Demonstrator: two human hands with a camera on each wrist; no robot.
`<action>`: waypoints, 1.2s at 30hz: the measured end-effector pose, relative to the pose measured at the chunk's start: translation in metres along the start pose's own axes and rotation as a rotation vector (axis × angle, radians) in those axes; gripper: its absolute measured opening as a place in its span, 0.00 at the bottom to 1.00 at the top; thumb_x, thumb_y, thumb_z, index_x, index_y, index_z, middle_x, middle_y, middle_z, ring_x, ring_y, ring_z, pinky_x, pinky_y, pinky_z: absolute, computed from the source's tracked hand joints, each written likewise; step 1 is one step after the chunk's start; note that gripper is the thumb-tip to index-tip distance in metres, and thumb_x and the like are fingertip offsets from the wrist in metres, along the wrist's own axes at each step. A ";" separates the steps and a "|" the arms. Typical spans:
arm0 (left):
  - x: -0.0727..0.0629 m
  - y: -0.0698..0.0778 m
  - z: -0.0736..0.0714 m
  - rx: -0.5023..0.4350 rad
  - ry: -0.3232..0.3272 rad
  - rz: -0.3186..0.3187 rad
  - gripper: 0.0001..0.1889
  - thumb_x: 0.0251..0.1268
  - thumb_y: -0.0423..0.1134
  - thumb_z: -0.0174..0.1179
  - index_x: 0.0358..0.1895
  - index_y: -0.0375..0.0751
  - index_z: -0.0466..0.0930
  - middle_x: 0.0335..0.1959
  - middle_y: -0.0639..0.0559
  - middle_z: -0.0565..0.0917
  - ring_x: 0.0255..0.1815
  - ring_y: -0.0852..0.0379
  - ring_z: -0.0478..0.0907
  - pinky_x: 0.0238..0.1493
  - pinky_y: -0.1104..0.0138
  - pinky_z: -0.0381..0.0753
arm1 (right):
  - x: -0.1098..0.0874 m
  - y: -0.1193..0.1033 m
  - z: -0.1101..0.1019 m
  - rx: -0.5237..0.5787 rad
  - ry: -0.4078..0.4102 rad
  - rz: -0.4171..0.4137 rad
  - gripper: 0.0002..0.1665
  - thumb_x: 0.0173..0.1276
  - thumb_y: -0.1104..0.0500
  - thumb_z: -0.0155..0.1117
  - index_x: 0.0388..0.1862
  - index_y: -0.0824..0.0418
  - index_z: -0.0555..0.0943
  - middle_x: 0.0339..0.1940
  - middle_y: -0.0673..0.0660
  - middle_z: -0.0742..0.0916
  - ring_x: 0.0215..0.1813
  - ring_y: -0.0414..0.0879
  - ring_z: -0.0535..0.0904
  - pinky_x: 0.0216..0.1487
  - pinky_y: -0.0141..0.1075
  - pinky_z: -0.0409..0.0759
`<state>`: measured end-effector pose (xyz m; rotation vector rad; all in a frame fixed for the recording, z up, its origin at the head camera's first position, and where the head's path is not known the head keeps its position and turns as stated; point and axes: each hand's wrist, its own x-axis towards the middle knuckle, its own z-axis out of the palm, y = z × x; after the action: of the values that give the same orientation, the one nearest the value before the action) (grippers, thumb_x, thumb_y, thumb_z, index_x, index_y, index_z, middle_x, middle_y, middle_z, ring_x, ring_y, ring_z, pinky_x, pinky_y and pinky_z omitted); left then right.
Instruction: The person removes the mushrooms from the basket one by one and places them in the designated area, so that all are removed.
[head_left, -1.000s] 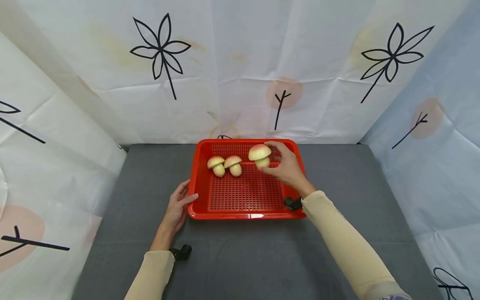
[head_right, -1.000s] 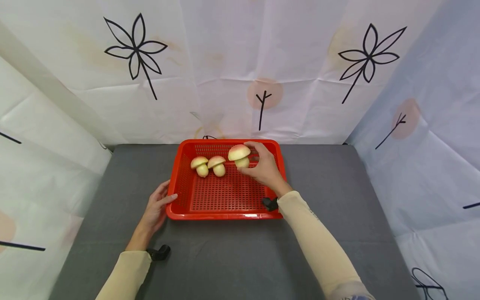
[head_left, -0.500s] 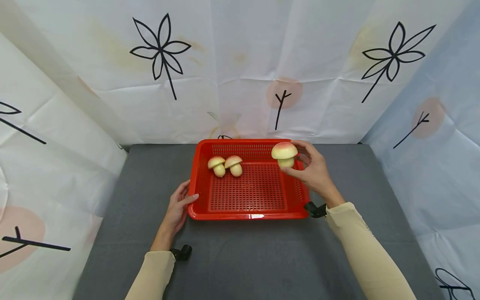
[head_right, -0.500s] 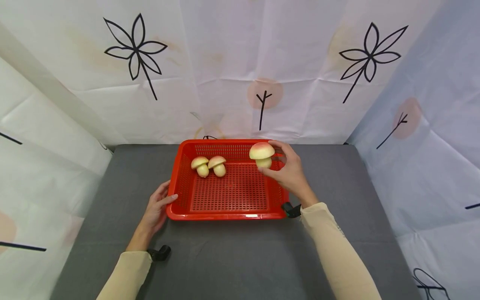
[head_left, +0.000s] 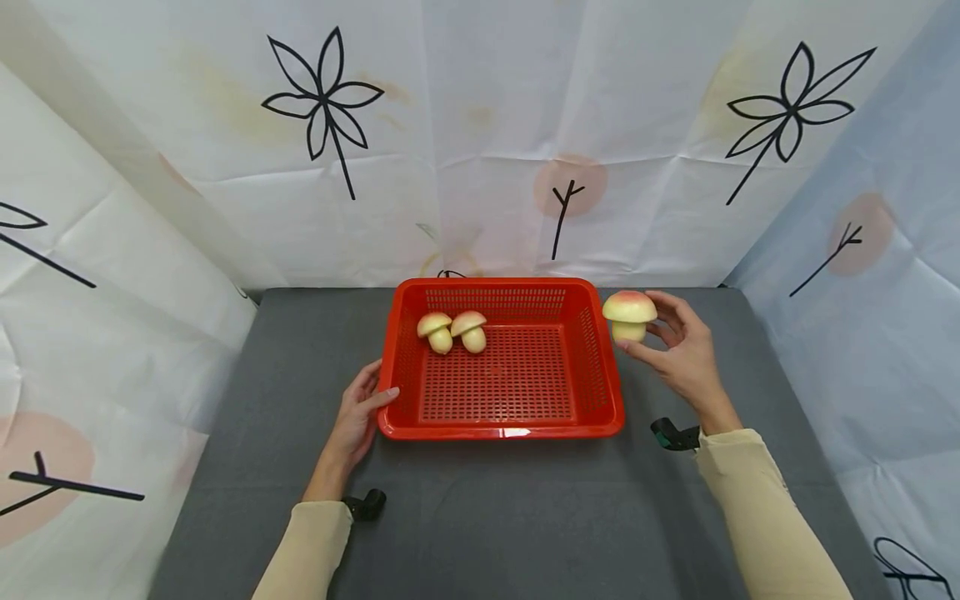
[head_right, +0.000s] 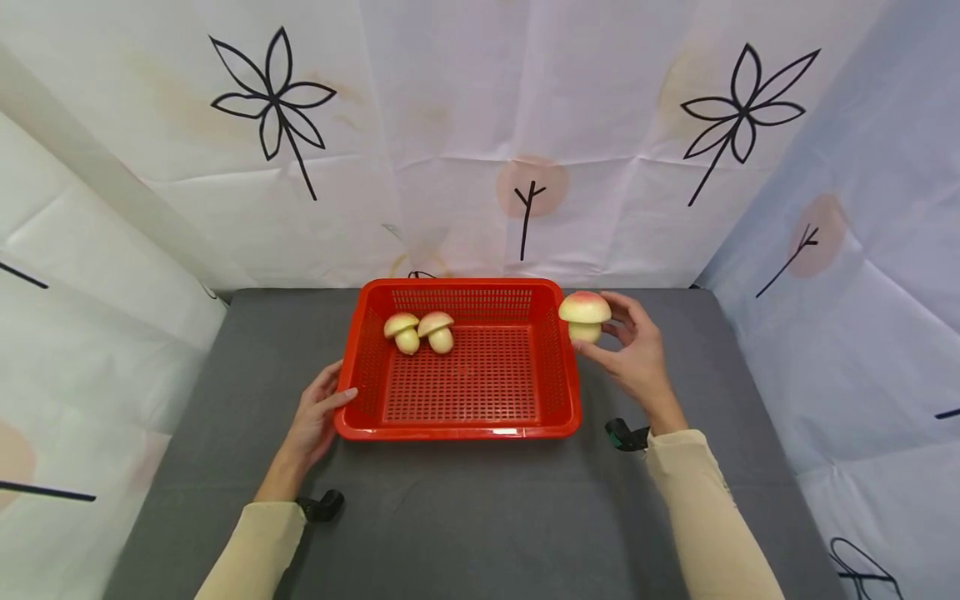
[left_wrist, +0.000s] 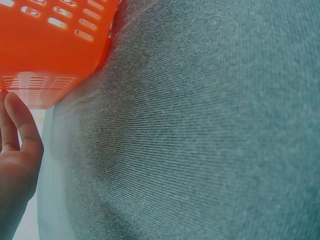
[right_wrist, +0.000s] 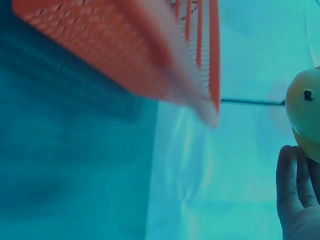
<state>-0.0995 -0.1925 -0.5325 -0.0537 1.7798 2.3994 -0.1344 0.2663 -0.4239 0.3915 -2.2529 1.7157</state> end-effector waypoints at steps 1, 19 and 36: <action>0.000 0.000 0.000 -0.003 0.001 -0.002 0.30 0.72 0.27 0.57 0.75 0.35 0.60 0.69 0.41 0.69 0.64 0.48 0.72 0.60 0.63 0.80 | -0.001 0.002 -0.003 -0.002 0.011 0.010 0.45 0.50 0.83 0.73 0.69 0.72 0.70 0.60 0.54 0.80 0.58 0.42 0.77 0.55 0.26 0.78; -0.002 0.000 0.001 0.002 0.011 -0.008 0.32 0.71 0.27 0.58 0.75 0.36 0.60 0.69 0.44 0.70 0.66 0.49 0.71 0.61 0.62 0.79 | -0.023 0.061 -0.031 -0.104 0.049 0.330 0.44 0.62 0.68 0.75 0.74 0.70 0.64 0.60 0.52 0.76 0.54 0.34 0.76 0.48 0.20 0.79; -0.001 -0.003 0.001 -0.004 0.016 -0.001 0.32 0.71 0.27 0.58 0.75 0.36 0.60 0.68 0.45 0.70 0.65 0.50 0.72 0.61 0.61 0.79 | -0.024 0.108 -0.025 -0.313 -0.013 0.451 0.46 0.63 0.60 0.77 0.74 0.70 0.65 0.64 0.71 0.76 0.58 0.52 0.76 0.43 0.17 0.74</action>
<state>-0.0985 -0.1911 -0.5347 -0.0752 1.7816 2.4083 -0.1523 0.3193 -0.5229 -0.1906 -2.7121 1.4950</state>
